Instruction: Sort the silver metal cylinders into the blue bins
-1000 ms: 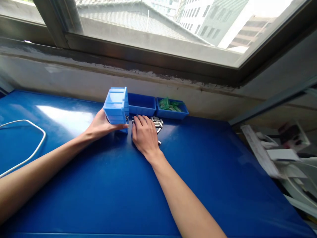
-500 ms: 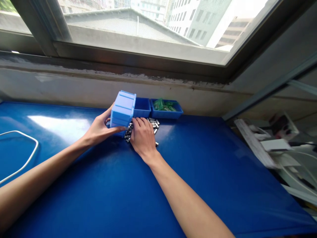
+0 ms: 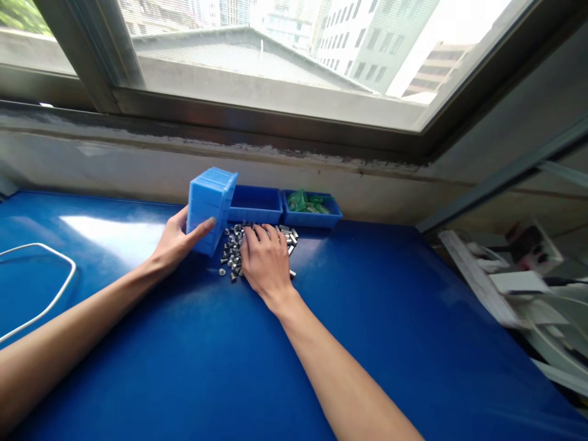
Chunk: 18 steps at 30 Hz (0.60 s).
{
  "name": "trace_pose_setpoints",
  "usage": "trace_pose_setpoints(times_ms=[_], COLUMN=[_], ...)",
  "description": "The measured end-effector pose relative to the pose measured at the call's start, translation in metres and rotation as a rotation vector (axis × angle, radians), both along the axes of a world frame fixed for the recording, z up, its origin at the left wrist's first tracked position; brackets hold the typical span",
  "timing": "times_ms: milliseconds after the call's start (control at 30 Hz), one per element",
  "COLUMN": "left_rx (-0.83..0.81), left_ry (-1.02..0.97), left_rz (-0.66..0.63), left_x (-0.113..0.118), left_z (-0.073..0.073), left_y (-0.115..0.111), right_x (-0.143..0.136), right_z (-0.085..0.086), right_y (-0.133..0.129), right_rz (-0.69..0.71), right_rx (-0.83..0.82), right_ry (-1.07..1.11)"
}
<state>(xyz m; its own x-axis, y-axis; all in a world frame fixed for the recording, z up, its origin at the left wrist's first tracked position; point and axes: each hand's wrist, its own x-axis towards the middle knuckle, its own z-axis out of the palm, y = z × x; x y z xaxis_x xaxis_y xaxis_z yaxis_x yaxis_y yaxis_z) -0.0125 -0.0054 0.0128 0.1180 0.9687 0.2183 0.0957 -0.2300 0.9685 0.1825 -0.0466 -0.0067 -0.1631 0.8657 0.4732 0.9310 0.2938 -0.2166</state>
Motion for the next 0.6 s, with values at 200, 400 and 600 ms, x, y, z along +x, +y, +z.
trace_pose_setpoints(times_ms=[200,400,600], left_rx=[0.044,0.071,0.034], left_ry=[-0.185,-0.293,-0.224], left_rz=[0.166,0.263,0.256], left_x=[-0.001,-0.006,-0.021], left_z=[-0.006,-0.018,-0.025], left_y=[0.004,0.018,0.027], right_x=[-0.002,-0.024,-0.042], right_z=[0.018,0.043,0.049], right_y=[-0.004,0.023,0.083], right_rz=[0.118,0.375,0.47], right_rx=[0.086,-0.005,-0.002], right_ry=[0.121,0.086,0.139])
